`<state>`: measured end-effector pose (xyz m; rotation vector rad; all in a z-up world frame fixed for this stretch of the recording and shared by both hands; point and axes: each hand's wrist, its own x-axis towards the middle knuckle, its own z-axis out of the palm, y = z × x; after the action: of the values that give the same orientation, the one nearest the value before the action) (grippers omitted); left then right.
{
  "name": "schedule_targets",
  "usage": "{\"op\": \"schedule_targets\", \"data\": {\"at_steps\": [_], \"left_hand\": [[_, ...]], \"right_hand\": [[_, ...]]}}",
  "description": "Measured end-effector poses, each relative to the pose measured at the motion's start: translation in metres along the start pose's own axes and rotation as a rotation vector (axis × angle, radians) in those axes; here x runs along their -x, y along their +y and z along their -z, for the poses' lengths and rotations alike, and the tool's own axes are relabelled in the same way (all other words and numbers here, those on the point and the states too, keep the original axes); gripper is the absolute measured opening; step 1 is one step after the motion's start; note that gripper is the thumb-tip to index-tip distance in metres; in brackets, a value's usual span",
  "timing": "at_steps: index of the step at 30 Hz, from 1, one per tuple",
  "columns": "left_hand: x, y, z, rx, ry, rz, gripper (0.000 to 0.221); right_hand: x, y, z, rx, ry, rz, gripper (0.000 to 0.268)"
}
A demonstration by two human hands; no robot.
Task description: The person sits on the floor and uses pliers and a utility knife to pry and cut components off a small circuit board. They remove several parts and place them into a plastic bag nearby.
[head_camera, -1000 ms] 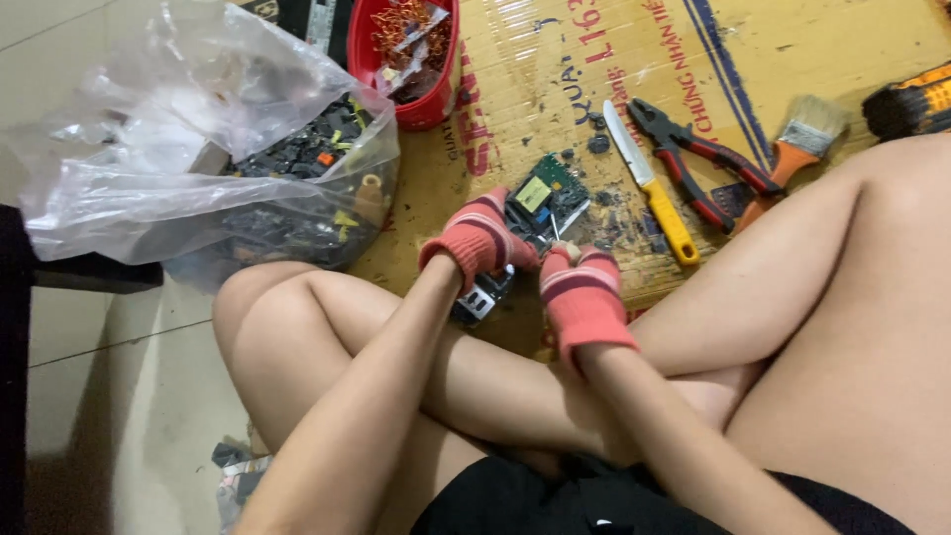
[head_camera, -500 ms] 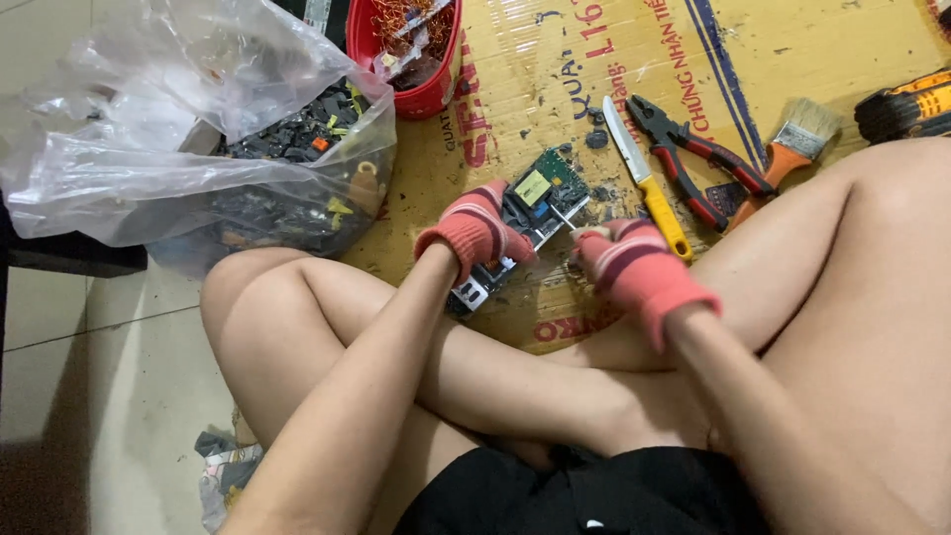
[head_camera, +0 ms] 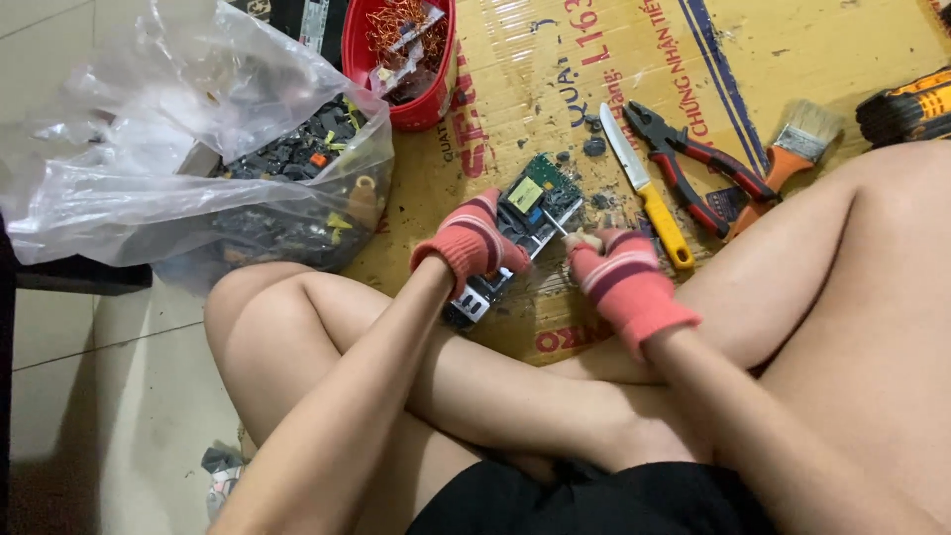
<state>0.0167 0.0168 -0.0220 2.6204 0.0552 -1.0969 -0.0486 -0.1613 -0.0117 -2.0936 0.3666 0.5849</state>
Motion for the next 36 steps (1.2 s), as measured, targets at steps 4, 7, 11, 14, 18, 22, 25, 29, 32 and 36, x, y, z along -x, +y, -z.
{"op": "schedule_targets", "data": {"at_steps": [4,7,11,14,18,22,25,29,32,36], "left_hand": [[-0.022,-0.013,-0.012,0.022,0.079,0.042,0.11],[-0.005,-0.005,-0.007,0.042,0.07,0.028,0.113],[0.018,0.004,0.0,0.194,0.125,0.0,0.101],[-0.014,-0.011,-0.01,0.041,0.083,0.018,0.112],[-0.009,-0.011,-0.011,0.039,0.094,-0.008,0.101],[0.042,0.028,0.006,-0.047,0.094,0.078,0.098],[0.017,0.007,-0.004,-0.005,0.085,0.079,0.101],[0.003,-0.006,-0.007,0.105,0.076,-0.012,0.108],[-0.014,-0.013,-0.011,0.069,0.097,-0.012,0.114],[0.01,0.002,-0.004,0.051,0.105,-0.006,0.11]], "right_hand": [[0.001,0.003,-0.034,-0.131,0.114,-0.162,0.046],[0.009,-0.005,-0.04,-0.175,0.19,-0.2,0.044],[0.014,-0.013,-0.052,-0.259,0.227,-0.295,0.046],[0.005,-0.016,-0.063,-0.175,0.196,-0.352,0.05],[0.01,-0.023,-0.058,-0.106,0.169,-0.348,0.05],[0.005,-0.016,-0.044,-0.14,0.203,-0.361,0.048],[0.006,-0.016,-0.04,-0.17,0.224,-0.357,0.047],[0.01,-0.02,-0.044,-0.253,0.26,-0.358,0.044],[0.009,-0.027,-0.05,-0.289,0.27,-0.379,0.043],[0.02,-0.033,-0.066,-0.347,0.289,-0.384,0.041]]}}
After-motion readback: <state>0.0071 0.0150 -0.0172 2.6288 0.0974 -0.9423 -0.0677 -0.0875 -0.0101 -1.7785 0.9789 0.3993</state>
